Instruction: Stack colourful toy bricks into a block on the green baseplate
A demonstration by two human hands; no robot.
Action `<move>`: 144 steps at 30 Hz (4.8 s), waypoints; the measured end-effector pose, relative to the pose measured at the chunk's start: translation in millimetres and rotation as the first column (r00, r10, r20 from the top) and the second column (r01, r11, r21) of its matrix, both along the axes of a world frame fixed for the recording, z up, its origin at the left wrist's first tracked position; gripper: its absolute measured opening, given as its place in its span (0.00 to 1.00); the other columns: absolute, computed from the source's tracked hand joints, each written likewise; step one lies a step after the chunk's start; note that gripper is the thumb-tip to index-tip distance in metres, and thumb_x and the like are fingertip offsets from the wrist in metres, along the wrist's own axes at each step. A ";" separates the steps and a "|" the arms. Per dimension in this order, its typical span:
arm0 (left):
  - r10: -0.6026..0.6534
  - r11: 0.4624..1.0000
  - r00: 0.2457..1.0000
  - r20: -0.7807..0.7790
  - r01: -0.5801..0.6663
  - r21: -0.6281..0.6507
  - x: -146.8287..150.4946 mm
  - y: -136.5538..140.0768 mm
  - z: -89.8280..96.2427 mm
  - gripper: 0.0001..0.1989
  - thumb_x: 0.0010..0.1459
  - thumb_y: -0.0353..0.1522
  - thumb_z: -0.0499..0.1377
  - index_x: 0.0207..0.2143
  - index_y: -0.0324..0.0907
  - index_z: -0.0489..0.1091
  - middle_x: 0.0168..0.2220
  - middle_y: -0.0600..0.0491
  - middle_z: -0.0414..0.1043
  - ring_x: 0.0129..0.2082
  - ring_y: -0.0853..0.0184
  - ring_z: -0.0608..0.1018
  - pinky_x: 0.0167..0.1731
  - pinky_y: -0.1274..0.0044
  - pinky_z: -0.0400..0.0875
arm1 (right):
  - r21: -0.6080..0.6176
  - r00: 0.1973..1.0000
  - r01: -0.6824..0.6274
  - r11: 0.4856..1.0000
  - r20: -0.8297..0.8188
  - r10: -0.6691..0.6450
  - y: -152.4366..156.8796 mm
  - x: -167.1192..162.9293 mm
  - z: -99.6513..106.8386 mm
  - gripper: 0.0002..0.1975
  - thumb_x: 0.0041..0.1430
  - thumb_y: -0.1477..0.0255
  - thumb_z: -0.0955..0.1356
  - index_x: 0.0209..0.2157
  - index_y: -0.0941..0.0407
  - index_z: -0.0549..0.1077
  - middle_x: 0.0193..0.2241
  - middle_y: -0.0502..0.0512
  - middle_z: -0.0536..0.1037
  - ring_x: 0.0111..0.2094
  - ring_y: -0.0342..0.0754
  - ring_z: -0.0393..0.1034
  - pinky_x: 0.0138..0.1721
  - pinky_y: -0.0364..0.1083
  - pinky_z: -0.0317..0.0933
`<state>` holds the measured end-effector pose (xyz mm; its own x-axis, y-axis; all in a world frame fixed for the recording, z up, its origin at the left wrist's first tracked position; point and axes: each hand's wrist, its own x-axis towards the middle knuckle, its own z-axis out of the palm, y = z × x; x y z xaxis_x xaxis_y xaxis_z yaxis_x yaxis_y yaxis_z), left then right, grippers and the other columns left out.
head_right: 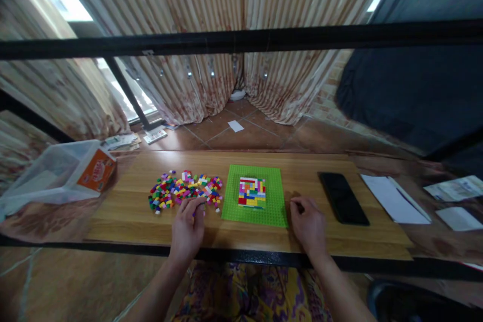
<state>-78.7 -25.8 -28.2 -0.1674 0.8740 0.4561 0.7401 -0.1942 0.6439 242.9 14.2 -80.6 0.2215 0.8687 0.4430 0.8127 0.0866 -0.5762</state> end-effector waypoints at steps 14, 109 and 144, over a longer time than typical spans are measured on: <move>-0.356 0.935 0.911 -0.207 0.349 -0.070 105.7 54.4 16.3 0.07 0.65 0.29 0.55 0.39 0.46 0.74 0.39 0.54 0.80 0.42 0.63 0.77 0.58 0.60 0.57 | -0.019 0.996 -0.004 1.000 -0.091 0.002 1.1 -6.1 5.5 0.14 0.62 0.63 0.63 0.31 0.55 0.75 0.33 0.58 0.79 0.35 0.52 0.73 0.38 0.49 0.65; 0.120 0.987 0.954 -0.275 -0.144 -0.069 -22.9 -16.2 -18.9 0.06 0.62 0.29 0.55 0.35 0.43 0.73 0.34 0.50 0.78 0.37 0.58 0.77 0.42 0.66 0.68 | 0.006 1.000 -0.020 1.000 -0.007 0.020 0.5 2.9 -0.4 0.16 0.61 0.61 0.63 0.31 0.56 0.76 0.32 0.60 0.79 0.34 0.54 0.73 0.36 0.50 0.64; -0.506 0.860 0.732 -0.455 0.392 -0.327 122.5 79.6 32.4 0.11 0.58 0.22 0.54 0.43 0.38 0.70 0.38 0.45 0.78 0.41 0.59 0.78 0.49 0.65 0.66 | -0.014 0.995 -0.005 1.000 -0.101 0.003 1.4 -6.5 7.7 0.12 0.61 0.65 0.63 0.31 0.55 0.75 0.33 0.58 0.79 0.35 0.52 0.73 0.39 0.50 0.65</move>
